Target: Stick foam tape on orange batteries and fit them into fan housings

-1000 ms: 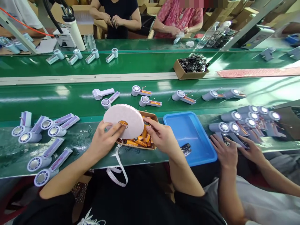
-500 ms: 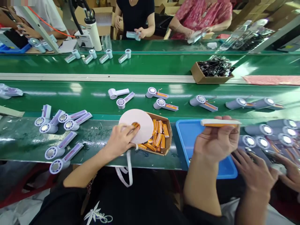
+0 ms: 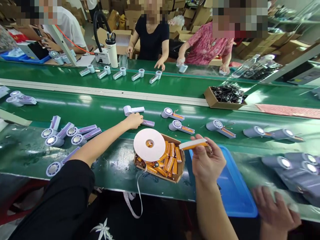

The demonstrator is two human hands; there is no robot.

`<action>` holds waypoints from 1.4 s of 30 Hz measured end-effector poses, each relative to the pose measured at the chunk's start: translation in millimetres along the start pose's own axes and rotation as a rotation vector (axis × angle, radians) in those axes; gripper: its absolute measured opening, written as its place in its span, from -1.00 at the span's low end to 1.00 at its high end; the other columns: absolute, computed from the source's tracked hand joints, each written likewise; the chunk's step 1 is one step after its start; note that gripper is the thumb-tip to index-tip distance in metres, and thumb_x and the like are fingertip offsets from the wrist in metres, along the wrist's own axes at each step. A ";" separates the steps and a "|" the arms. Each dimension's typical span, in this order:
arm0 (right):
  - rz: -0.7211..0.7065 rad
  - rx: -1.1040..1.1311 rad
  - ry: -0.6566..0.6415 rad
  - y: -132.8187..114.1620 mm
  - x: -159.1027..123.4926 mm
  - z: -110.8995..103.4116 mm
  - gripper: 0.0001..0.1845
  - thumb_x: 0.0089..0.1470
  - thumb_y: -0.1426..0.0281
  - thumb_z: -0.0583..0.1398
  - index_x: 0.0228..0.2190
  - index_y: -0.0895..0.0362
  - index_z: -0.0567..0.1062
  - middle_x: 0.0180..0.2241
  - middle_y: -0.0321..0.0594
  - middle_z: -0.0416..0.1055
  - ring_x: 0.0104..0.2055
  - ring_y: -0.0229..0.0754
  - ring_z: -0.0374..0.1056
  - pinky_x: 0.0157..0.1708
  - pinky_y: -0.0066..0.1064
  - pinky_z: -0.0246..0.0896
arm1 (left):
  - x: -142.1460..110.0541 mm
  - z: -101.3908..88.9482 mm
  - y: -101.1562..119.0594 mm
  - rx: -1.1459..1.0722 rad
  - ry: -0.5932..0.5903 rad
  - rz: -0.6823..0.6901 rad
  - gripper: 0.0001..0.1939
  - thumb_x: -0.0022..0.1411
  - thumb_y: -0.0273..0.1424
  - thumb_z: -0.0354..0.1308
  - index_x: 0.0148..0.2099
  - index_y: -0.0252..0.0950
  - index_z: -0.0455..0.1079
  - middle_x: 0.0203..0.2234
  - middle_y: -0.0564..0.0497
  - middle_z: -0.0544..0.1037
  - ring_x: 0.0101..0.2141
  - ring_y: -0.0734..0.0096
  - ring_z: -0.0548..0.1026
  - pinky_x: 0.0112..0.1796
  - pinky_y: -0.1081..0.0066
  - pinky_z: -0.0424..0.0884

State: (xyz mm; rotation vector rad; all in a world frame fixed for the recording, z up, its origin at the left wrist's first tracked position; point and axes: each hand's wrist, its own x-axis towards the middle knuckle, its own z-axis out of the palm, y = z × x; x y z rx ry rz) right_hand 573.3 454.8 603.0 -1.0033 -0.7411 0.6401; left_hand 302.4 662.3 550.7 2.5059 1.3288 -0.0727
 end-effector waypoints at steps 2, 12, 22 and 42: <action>-0.043 -0.066 -0.114 10.7 19.5 19.2 -0.55 -0.02 0.29 0.55 -0.08 0.03 0.64 -0.11 -0.16 0.71 -0.12 -0.03 0.68 -0.07 -0.15 0.65 | 4.8 -0.7 -6.0 -0.053 -0.006 0.089 -0.84 0.20 -0.43 0.26 -0.19 -0.22 0.65 0.04 -0.16 0.62 0.20 -0.01 0.42 0.23 0.13 0.26; -0.146 -0.863 -0.955 124.3 104.2 113.4 -0.65 0.16 0.37 0.36 -0.01 0.14 0.65 -0.10 -0.10 0.70 -0.11 -0.05 0.65 0.01 -0.24 0.54 | 25.5 12.4 -3.9 -0.262 0.091 -0.020 -0.75 0.44 -0.30 0.10 -0.04 -0.27 0.56 -0.04 -0.17 0.65 0.04 0.13 0.55 0.09 0.25 0.42; -0.228 -1.263 -1.314 120.8 95.8 107.0 -0.70 0.37 0.31 0.25 0.07 0.06 0.63 0.00 -0.06 0.67 0.02 0.06 0.61 0.02 -0.26 0.41 | 35.9 23.1 15.5 -0.299 0.113 -0.194 -0.68 0.53 -0.29 -0.06 0.10 -0.33 0.43 0.07 -0.28 0.60 0.13 0.02 0.49 0.09 0.17 0.41; -0.107 -0.742 -0.745 0.3 28.9 -27.3 -0.68 0.31 0.13 0.26 -0.14 0.05 0.71 -0.16 -0.14 0.71 -0.14 -0.03 0.65 -0.11 -0.21 0.58 | -145.6 -0.7 57.7 -0.155 0.040 0.450 -0.15 0.05 -0.08 0.55 0.35 -0.01 0.39 0.29 -0.12 0.51 0.41 -0.19 0.26 0.36 -0.10 0.17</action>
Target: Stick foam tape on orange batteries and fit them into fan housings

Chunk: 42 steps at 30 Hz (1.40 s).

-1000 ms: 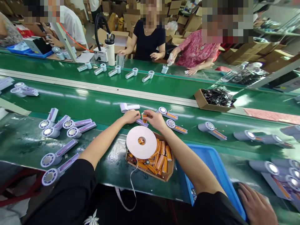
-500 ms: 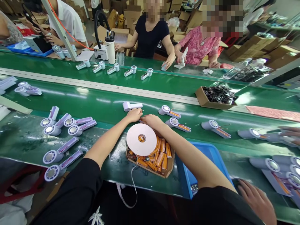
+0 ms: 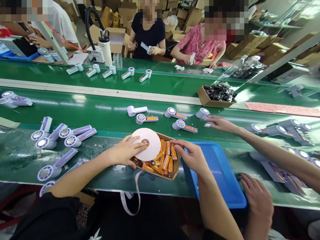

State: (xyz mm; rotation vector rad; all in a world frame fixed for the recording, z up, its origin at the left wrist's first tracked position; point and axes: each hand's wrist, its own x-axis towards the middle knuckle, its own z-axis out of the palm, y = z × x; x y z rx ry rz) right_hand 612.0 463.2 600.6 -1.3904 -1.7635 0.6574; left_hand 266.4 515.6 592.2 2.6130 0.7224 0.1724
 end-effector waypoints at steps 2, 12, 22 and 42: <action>0.080 0.132 0.025 -13.7 -29.5 10.9 -0.69 0.29 0.11 0.29 -0.16 0.06 0.70 -0.31 -0.16 0.69 -0.32 -0.07 0.63 -0.32 -0.30 0.57 | -11.2 2.6 8.1 0.032 0.017 -0.063 -0.30 0.15 -0.19 0.50 0.31 -0.07 0.44 0.23 -0.13 0.57 0.36 -0.16 0.33 0.31 -0.10 0.26; 0.206 0.456 -0.487 -78.1 -75.6 103.1 -0.42 0.34 -0.05 0.20 -0.53 0.11 0.54 -0.66 -0.31 0.37 -0.64 -0.29 0.23 -0.60 -0.44 0.14 | -26.3 19.1 46.0 0.065 0.660 -0.207 -0.43 0.30 -0.44 0.33 0.32 -0.16 0.35 0.15 -0.15 0.54 0.35 -0.07 0.27 0.38 -0.21 0.22; -0.008 -0.179 -0.256 -25.4 -49.5 65.0 -0.63 0.18 0.24 0.43 0.02 0.00 0.69 -0.07 -0.05 0.61 -0.01 0.11 0.52 0.07 -0.02 0.48 | -60.1 35.0 28.4 -0.096 0.715 -0.449 -0.27 0.18 -0.36 0.42 0.35 -0.12 0.29 0.21 -0.15 0.41 0.28 -0.02 0.31 0.19 -0.01 0.50; 0.168 0.294 0.070 -56.3 -42.7 66.4 -0.39 0.01 0.09 0.54 0.07 0.00 0.66 -0.34 -0.27 0.69 -0.32 -0.10 0.64 -0.25 -0.36 0.59 | -33.1 21.6 72.2 0.501 0.589 -0.158 -0.49 0.30 -0.63 0.27 0.26 -0.25 0.49 0.05 -0.08 0.65 -0.02 0.10 0.38 0.03 0.13 0.33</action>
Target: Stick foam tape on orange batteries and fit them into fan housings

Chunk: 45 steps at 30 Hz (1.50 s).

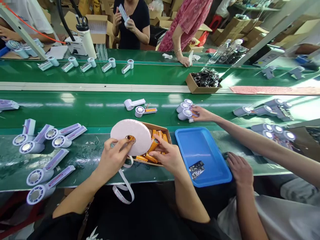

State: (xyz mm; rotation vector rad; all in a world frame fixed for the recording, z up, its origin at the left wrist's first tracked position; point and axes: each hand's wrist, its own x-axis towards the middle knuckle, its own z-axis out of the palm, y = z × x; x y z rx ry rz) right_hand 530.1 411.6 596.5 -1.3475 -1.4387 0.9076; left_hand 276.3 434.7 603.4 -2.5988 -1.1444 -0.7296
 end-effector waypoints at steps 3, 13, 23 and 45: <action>0.095 0.372 0.038 9.8 -5.2 8.5 -0.34 0.08 0.18 0.49 0.19 -0.02 0.54 -0.15 -0.22 0.71 -0.15 -0.04 0.67 -0.14 -0.24 0.64 | 3.9 2.9 11.4 0.001 0.015 -0.012 -0.52 0.34 -0.55 0.27 0.29 -0.29 0.48 0.02 -0.13 0.65 -0.06 0.12 0.42 0.01 0.12 0.33; -0.113 0.572 0.637 9.2 27.3 -59.3 -0.45 -0.02 0.31 0.55 -0.07 -0.06 0.46 -0.13 -0.29 0.67 0.07 -0.05 0.62 0.18 0.00 0.52 | 36.3 16.6 -16.9 -0.343 -0.344 0.077 -0.27 0.17 -0.09 0.49 0.34 -0.11 0.46 0.19 -0.13 0.55 0.23 -0.16 0.29 0.25 -0.09 0.28; -0.017 0.481 0.421 19.8 8.4 -36.0 -0.21 -0.02 0.25 0.56 0.16 -0.07 0.38 -0.10 -0.11 0.71 -0.13 0.04 0.69 -0.09 -0.08 0.64 | 212.2 136.4 -112.6 -0.157 -0.653 -0.348 -0.52 0.35 -0.28 0.15 0.28 -0.19 0.48 0.25 -0.14 0.46 0.12 0.04 0.48 0.16 0.15 0.43; -0.110 0.008 -0.178 30.6 214.7 -2.4 -0.39 0.05 0.24 0.43 0.14 0.04 0.54 -0.24 -0.28 0.70 -0.24 -0.12 0.64 -0.11 -0.27 0.55 | 163.4 181.6 -158.4 -0.218 -0.647 -0.127 -0.78 0.12 -0.54 0.28 -0.17 -0.23 0.63 0.06 -0.19 0.63 0.26 -0.17 0.35 0.31 -0.04 0.21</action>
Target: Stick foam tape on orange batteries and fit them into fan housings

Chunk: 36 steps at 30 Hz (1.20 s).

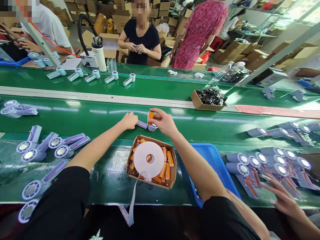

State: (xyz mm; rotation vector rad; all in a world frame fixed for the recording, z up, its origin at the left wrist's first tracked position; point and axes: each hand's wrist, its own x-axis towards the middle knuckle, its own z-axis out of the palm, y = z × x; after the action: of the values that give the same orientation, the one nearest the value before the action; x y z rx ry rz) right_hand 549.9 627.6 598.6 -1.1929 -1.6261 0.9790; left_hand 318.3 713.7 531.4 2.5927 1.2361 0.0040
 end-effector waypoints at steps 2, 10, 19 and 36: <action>-0.002 -0.216 -0.057 12.4 15.8 2.3 -0.46 0.12 0.29 0.38 0.13 0.05 0.53 -0.26 -0.27 0.70 -0.20 -0.10 0.64 -0.08 -0.28 0.52 | 5.5 -1.0 -2.4 -0.043 -0.008 0.011 -0.83 0.17 -0.50 0.25 -0.23 -0.20 0.64 0.03 -0.11 0.67 0.21 -0.06 0.42 0.34 0.03 0.19; 0.023 -0.594 -0.203 47.8 23.7 21.6 -0.53 0.26 0.30 0.29 0.16 0.13 0.47 -0.30 -0.21 0.69 -0.29 -0.10 0.58 -0.20 -0.35 0.40 | 7.4 -3.6 -11.0 -0.152 -0.042 0.055 -0.85 0.16 -0.31 0.38 -0.18 -0.11 0.66 0.13 0.09 0.64 0.33 0.04 0.36 0.35 0.25 0.23; 0.005 -0.935 -0.318 44.0 19.7 23.2 -0.54 0.35 0.21 0.27 0.22 0.03 0.51 -0.17 -0.08 0.69 -0.14 0.08 0.60 -0.08 -0.26 0.38 | 16.5 1.2 -0.9 -0.210 0.023 0.040 -0.94 0.15 -0.42 0.35 -0.28 -0.19 0.62 0.03 -0.05 0.63 0.19 0.07 0.49 0.25 0.26 0.36; -0.066 -1.125 -0.490 47.8 30.4 13.3 -0.53 0.41 0.14 0.18 0.27 -0.11 0.52 -0.03 -0.09 0.67 0.00 0.04 0.58 0.03 -0.24 0.38 | 35.8 24.2 28.6 -0.333 0.179 -0.259 -0.77 0.52 -0.26 0.10 -0.07 -0.30 0.48 -0.01 -0.10 0.57 0.05 0.18 0.49 0.19 0.05 0.35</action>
State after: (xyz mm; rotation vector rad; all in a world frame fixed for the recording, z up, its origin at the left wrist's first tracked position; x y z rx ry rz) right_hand 546.0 666.8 555.8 -1.6414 -2.7514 0.2356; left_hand 365.7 718.1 511.0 2.1720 1.4827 0.3662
